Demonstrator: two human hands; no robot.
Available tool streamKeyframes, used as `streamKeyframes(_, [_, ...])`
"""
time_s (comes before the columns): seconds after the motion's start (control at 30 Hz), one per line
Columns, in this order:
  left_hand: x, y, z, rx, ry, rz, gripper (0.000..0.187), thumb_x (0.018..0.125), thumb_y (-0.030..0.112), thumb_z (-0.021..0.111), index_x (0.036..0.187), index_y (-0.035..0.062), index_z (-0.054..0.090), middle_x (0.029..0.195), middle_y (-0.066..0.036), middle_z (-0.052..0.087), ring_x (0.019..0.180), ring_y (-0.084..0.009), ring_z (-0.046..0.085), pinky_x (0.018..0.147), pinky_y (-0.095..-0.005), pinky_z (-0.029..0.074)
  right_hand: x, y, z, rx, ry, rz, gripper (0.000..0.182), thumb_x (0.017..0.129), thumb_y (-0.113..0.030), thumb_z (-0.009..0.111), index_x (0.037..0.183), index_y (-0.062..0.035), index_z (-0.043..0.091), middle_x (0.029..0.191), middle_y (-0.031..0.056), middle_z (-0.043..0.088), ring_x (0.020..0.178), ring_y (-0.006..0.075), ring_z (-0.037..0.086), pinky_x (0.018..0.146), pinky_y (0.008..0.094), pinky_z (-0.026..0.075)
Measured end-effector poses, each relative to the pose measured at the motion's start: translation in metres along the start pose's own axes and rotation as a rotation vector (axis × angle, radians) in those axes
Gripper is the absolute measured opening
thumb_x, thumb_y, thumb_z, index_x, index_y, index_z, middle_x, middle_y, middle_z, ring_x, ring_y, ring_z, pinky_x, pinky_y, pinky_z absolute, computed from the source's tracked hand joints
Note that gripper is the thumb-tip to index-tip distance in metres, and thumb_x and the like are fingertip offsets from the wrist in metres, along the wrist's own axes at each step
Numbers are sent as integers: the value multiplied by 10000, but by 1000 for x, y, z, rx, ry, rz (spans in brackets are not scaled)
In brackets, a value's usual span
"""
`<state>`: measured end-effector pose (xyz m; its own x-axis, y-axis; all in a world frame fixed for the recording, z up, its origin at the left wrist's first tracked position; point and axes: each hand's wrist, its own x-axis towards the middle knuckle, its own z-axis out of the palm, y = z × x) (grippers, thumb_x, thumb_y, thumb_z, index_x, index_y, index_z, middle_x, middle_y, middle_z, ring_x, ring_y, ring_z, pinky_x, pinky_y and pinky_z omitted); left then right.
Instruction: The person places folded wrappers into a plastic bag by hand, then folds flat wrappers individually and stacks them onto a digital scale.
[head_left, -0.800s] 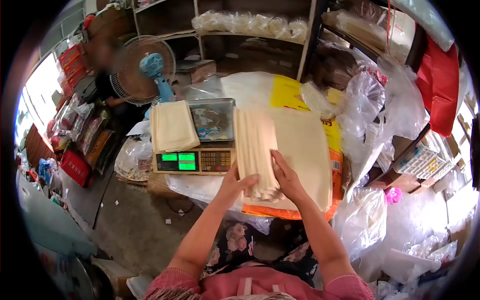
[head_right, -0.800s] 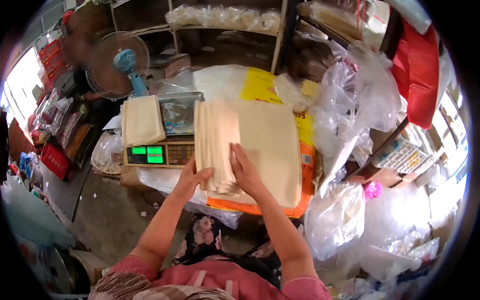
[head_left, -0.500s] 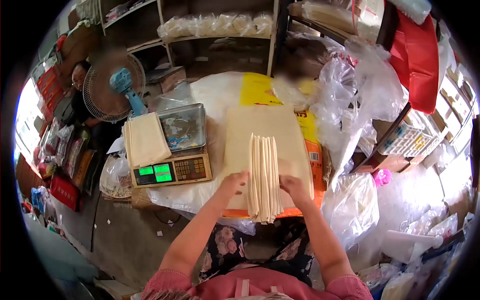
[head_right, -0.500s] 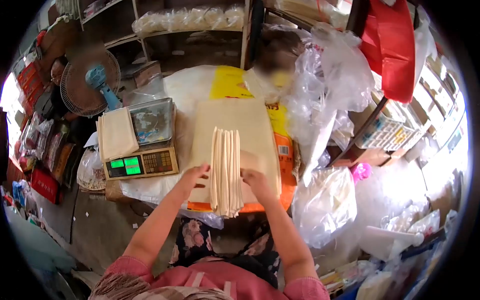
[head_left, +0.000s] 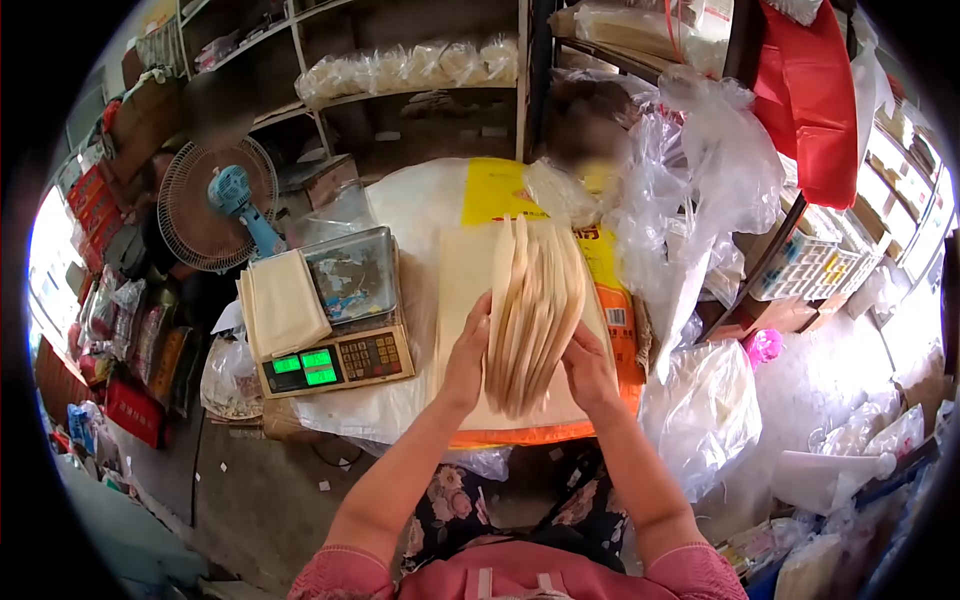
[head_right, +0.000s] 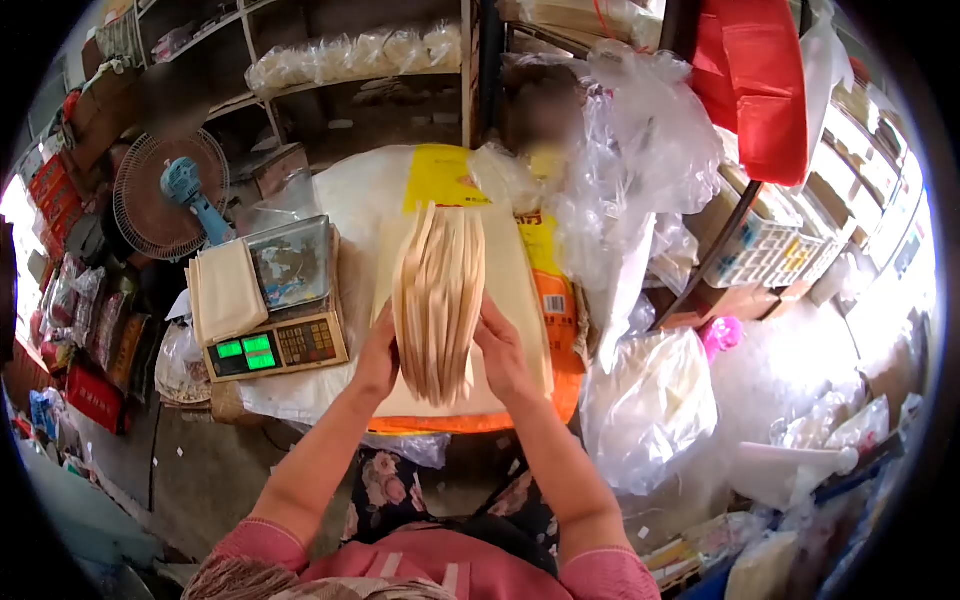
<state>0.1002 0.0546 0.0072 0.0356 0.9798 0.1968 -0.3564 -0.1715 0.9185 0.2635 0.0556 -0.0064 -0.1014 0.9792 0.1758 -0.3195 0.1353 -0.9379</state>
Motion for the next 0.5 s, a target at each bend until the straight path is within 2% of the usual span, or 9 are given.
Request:
streamKeyframes(0.07, [1,6,-5,-148,-48,-174,491,980,364,375,1358,51,393,1286,-52,496,1180,-182,478,1012,-296,368,-1,-15,-6,21,14,235,477,980,-378,404,1343,-72,450,1229,73,549,1068,162,540,895,343,454])
streamKeyframes(0.17, [7,21,3,-201,41,-458,459,975,337,396,1338,57,417,1268,-43,512,1146,-160,507,976,-302,411,13,-8,-15,-43,-56,491,494,963,-411,426,1328,-82,464,1193,65,560,1033,151,550,866,347,463])
streamKeyframes(0.2, [10,28,6,-201,48,-525,446,971,322,401,1328,57,426,1254,-25,525,1113,-154,532,937,-305,447,13,-20,-6,-80,-76,495,516,953,-429,433,1309,-57,472,1166,66,567,999,161,560,843,334,471])
streamKeyframes(0.27, [9,24,10,-193,74,-458,449,964,308,420,1330,47,425,1263,-40,520,1140,-160,514,971,-302,415,11,-10,-6,-212,-146,283,529,954,-428,432,1309,-37,466,1161,65,571,1004,161,557,857,323,460])
streamKeyframes(0.3, [10,22,9,-183,85,-423,452,961,301,430,1331,41,424,1268,-48,517,1153,-164,504,988,-301,400,9,-8,-7,-252,-176,217,517,960,-384,436,1336,-30,429,1230,71,525,1083,171,508,911,315,416])
streamKeyframes(0.37, [11,8,-5,-232,-75,-206,447,943,249,471,1335,40,424,1282,-56,506,1180,-167,481,1019,-303,359,6,-6,-11,-331,-228,79,513,970,-296,445,1392,-17,357,1368,83,432,1241,190,411,1021,300,329])
streamKeyframes(0.4, [10,-2,-14,-257,-154,-108,448,934,223,491,1338,40,424,1289,-61,500,1193,-169,470,1035,-304,339,6,14,-21,-252,-228,46,516,973,-261,446,1413,-23,321,1421,79,373,1295,191,350,1054,300,284])
streamKeyframes(0.47, [6,-20,-34,-13,-160,-68,460,917,168,515,1351,54,416,1304,-52,481,1227,-166,432,1056,-312,304,-7,15,-24,-140,-300,-68,546,984,-180,436,1462,-45,210,1533,48,176,1404,178,144,1117,302,157])
streamKeyframes(0.5, [8,-28,-41,106,-179,-38,470,908,140,526,1358,61,412,1312,-48,472,1244,-165,413,1066,-316,287,-9,35,-37,-160,-278,-4,541,991,-216,427,1463,-53,216,1522,48,207,1395,178,170,1119,308,169])
